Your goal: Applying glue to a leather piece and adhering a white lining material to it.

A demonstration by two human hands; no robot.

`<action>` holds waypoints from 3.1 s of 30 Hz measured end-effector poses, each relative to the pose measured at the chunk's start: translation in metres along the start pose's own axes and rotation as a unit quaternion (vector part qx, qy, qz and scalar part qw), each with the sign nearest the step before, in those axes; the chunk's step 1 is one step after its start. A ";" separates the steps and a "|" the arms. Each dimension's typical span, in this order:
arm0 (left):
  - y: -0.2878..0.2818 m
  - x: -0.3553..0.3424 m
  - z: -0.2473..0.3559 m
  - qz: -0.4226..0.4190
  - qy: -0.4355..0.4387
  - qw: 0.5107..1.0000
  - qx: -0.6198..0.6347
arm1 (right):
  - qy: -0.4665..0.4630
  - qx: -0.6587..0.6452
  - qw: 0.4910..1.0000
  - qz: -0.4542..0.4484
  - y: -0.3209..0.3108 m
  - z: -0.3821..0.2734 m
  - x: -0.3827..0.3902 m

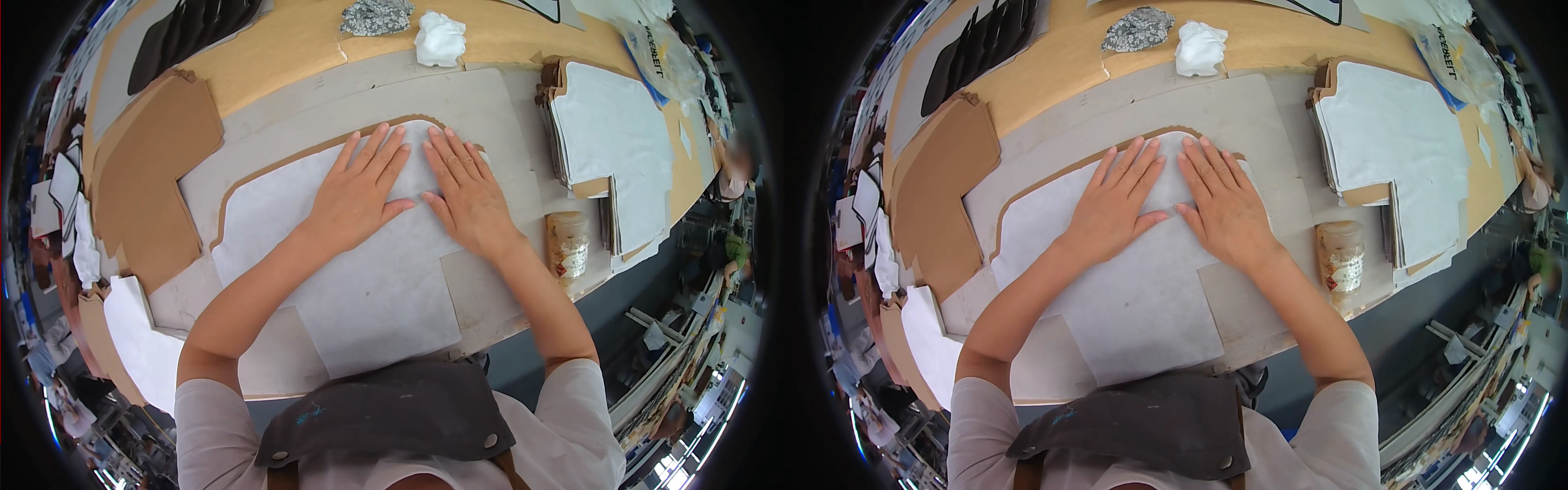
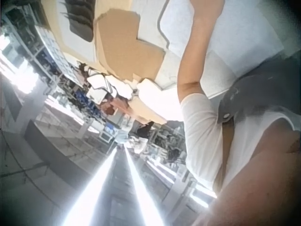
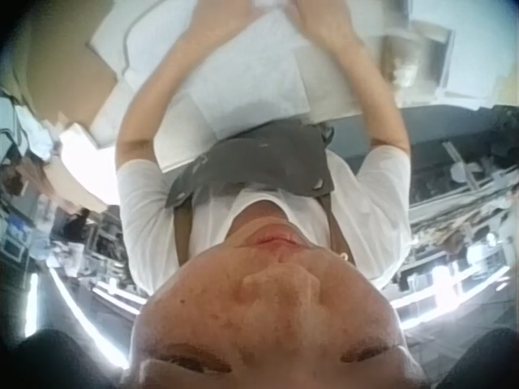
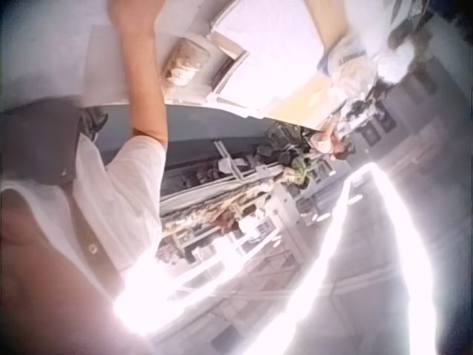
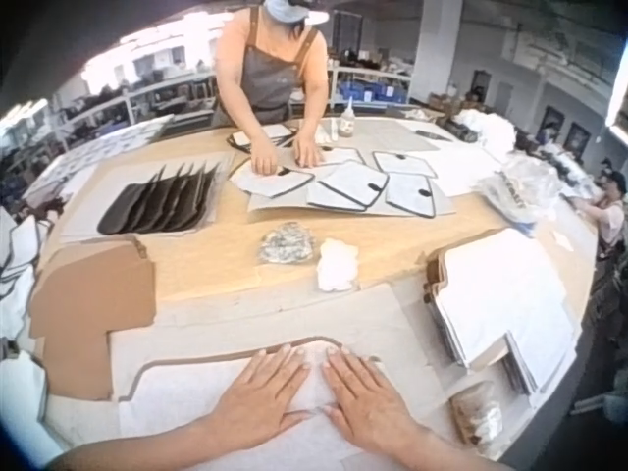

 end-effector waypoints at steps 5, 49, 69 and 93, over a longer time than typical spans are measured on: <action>0.005 0.007 -0.009 -0.025 -0.040 0.999 0.007 | -0.011 0.008 1.000 -0.014 0.005 -0.003 -0.001; -0.067 0.041 -0.103 0.035 -0.270 0.937 0.220 | -0.027 -0.082 0.992 0.091 0.002 -0.023 -0.054; -0.066 0.053 -0.105 0.110 -0.285 0.892 0.335 | -0.023 -0.057 0.994 0.089 0.004 -0.025 -0.052; -0.083 0.060 -0.097 0.214 -0.142 0.946 0.197 | -0.120 0.006 0.993 -0.020 0.015 -0.074 -0.046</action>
Point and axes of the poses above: each hand's wrist, its own x-axis away from the middle knuckle, its own y-axis out of the palm, z = x × y, the point moved 9 cm from there along -x, towards the middle knuckle, and after that the axes turned 13 degrees about x, right-handed, at the moved point
